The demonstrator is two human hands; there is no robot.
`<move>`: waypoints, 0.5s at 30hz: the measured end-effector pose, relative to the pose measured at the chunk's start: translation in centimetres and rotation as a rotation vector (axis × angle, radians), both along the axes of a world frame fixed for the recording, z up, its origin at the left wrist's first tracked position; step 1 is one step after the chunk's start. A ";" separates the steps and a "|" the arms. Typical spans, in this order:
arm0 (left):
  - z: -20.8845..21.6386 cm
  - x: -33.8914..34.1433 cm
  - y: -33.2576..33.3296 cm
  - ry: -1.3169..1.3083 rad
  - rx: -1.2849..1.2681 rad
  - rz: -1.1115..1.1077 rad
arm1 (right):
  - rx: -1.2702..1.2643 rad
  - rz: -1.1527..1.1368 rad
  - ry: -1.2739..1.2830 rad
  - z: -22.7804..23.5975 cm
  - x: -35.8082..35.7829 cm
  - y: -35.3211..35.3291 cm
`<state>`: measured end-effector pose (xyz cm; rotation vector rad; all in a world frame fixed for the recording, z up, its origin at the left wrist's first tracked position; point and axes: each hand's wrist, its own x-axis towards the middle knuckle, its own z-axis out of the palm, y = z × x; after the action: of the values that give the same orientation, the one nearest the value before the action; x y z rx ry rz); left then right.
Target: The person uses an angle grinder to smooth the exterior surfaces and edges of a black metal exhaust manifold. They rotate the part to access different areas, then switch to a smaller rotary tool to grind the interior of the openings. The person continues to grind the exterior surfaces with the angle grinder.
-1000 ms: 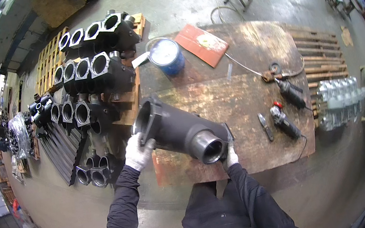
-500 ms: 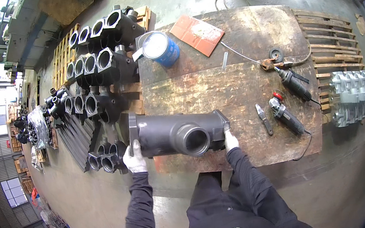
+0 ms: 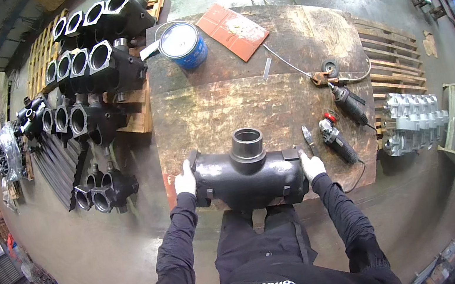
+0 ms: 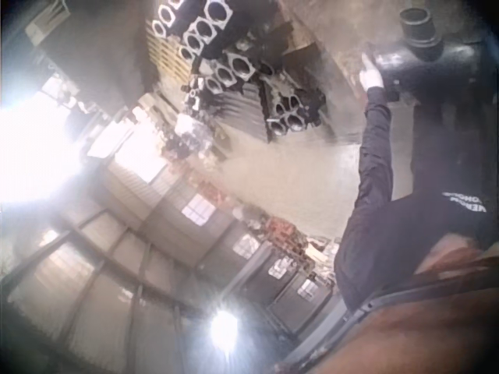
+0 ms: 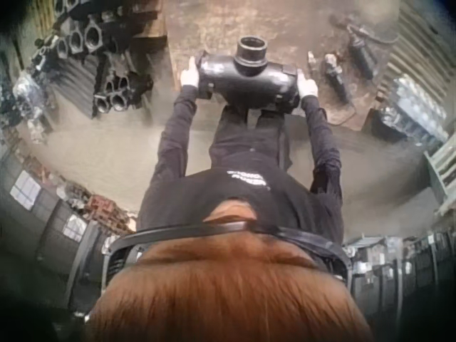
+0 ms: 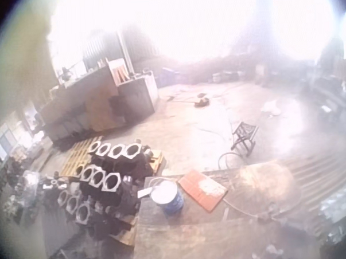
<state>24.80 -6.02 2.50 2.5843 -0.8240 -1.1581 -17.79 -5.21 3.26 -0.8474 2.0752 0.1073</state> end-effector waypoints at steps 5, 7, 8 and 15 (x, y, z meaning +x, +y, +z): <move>-4.5 2.8 2.3 0.175 -0.081 0.095 | -0.038 0.121 0.006 -0.4 0.8 -4.6; -5.6 4.4 2.1 0.175 -0.151 0.057 | -0.204 0.237 -0.010 -0.2 2.2 -7.1; -6.0 5.0 1.6 0.281 -0.230 0.195 | -0.111 0.354 0.004 -0.3 2.8 -9.4; -4.3 8.3 -3.5 0.328 -0.255 0.433 | -0.126 0.339 -0.092 -0.9 10.4 -23.7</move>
<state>33.09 -9.52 -1.83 2.1380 -0.2959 -1.2001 -7.34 -28.90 2.39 -1.2537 1.8521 0.1190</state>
